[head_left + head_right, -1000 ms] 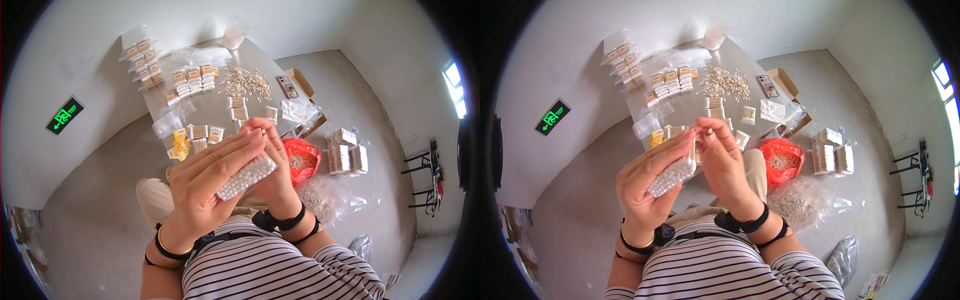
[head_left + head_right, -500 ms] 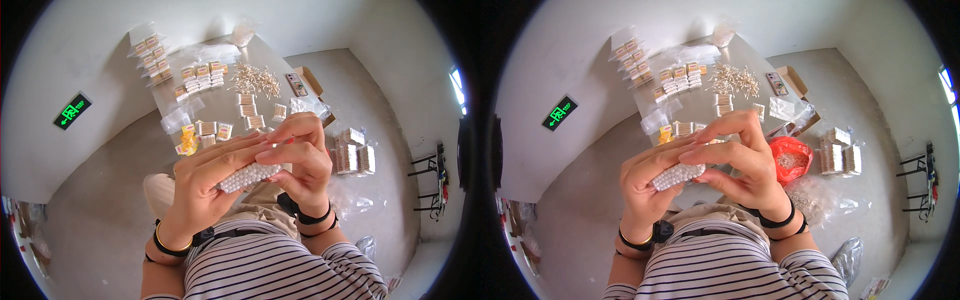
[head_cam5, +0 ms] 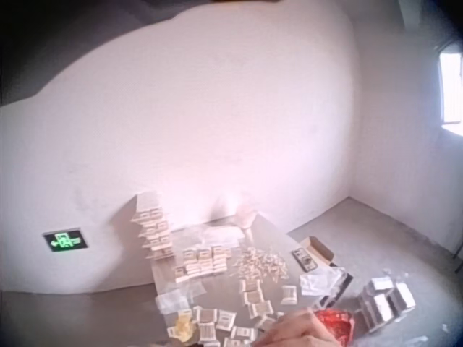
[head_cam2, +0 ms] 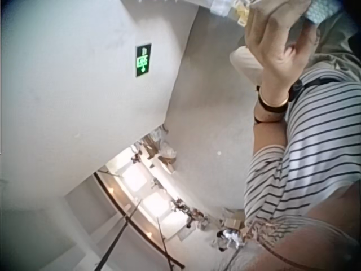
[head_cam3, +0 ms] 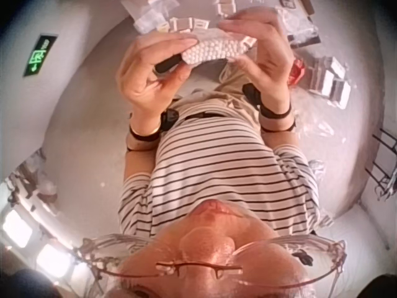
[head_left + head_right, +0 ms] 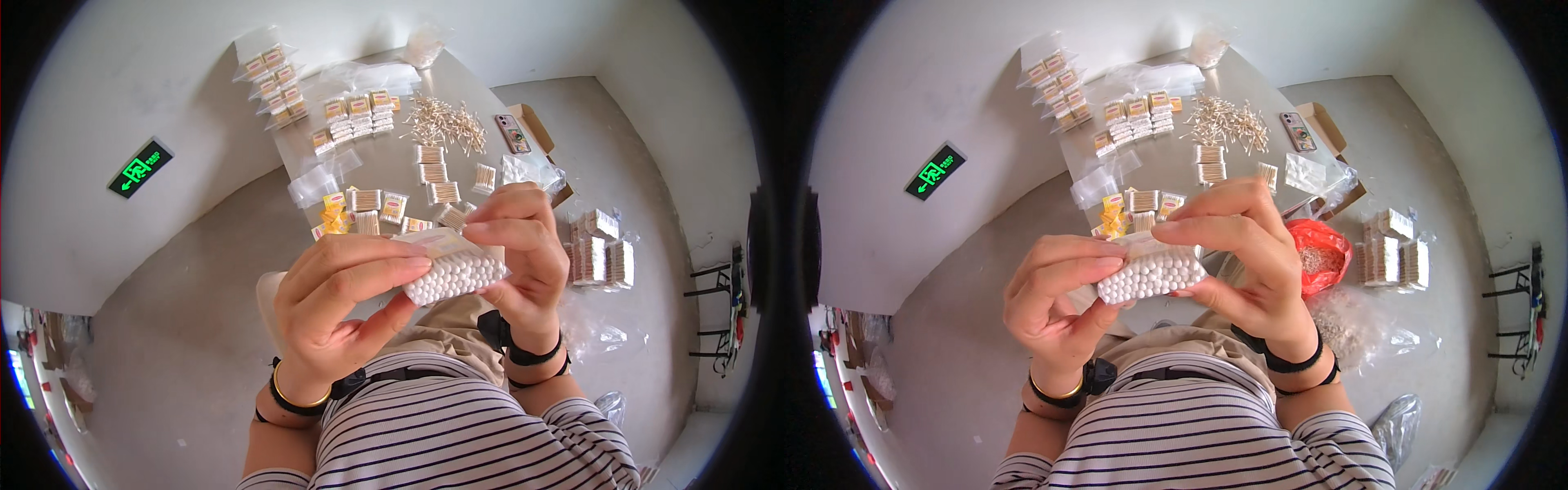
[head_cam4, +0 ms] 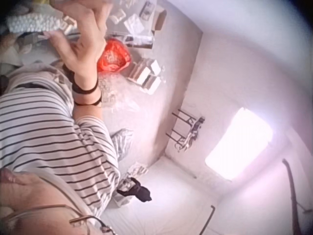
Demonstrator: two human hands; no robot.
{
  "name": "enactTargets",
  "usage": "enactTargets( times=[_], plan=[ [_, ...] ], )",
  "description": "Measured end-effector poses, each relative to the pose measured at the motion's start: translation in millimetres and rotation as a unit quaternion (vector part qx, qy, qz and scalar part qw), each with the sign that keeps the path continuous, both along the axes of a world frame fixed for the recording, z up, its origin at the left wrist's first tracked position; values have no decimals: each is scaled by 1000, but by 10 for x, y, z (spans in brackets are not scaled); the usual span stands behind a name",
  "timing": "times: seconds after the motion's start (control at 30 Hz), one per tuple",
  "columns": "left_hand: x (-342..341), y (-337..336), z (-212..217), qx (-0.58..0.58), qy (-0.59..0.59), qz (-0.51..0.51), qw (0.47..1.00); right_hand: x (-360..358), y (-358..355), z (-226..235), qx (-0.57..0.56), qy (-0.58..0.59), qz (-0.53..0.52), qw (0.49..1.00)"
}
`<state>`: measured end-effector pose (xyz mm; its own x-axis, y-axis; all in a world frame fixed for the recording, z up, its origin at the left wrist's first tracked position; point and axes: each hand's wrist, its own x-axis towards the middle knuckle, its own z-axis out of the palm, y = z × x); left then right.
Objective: The person sits on the floor and packs cotton swabs into small plastic bags. They pick up swabs, place them into bags, and seal them by hand, repeating the process for multiple units.
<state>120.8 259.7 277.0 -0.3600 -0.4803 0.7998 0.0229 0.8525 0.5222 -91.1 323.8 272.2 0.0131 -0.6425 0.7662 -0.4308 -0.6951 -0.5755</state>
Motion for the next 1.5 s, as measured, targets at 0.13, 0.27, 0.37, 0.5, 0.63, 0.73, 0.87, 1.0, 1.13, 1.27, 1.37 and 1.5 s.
enactTargets(
  times=[0.13,0.27,0.37,0.5,0.63,0.73,0.87,1.0,1.13,1.27,1.37,1.5],
  plan=[
    [-1,9,-13,11,23,-5,1000,49,-92,-134,75,-17,7,997],
    [-40,-4,-37,14,50,-45,998,114,-244,-351,153,-109,137,973],
    [-40,-17,-32,17,45,-87,995,118,-259,-444,217,-172,230,933],
    [4,-35,-65,-7,4,-112,994,133,-321,-436,270,-209,275,899],
    [-20,-69,-69,-36,-6,-124,992,135,-335,-427,319,-218,310,869],
    [-22,-70,-78,-55,-19,-120,991,115,-343,-409,340,-206,335,854],
    [-31,-58,-85,-85,-25,-111,990,137,-326,-420,337,-255,349,836],
    [-38,-49,-127,-101,-29,-107,989,154,-329,-444,321,-282,370,825],
    [-58,-43,-167,-105,-31,-99,989,160,-349,-494,309,-298,387,816],
    [-59,-39,-183,-129,-49,-78,987,170,-339,-506,308,-322,381,810],
    [-59,-33,-271,-129,-37,-43,990,169,-331,-508,321,-314,361,818],
    [-61,-112,-368,-137,-42,-2,990,158,-345,-527,317,-238,295,870]
  ],
)
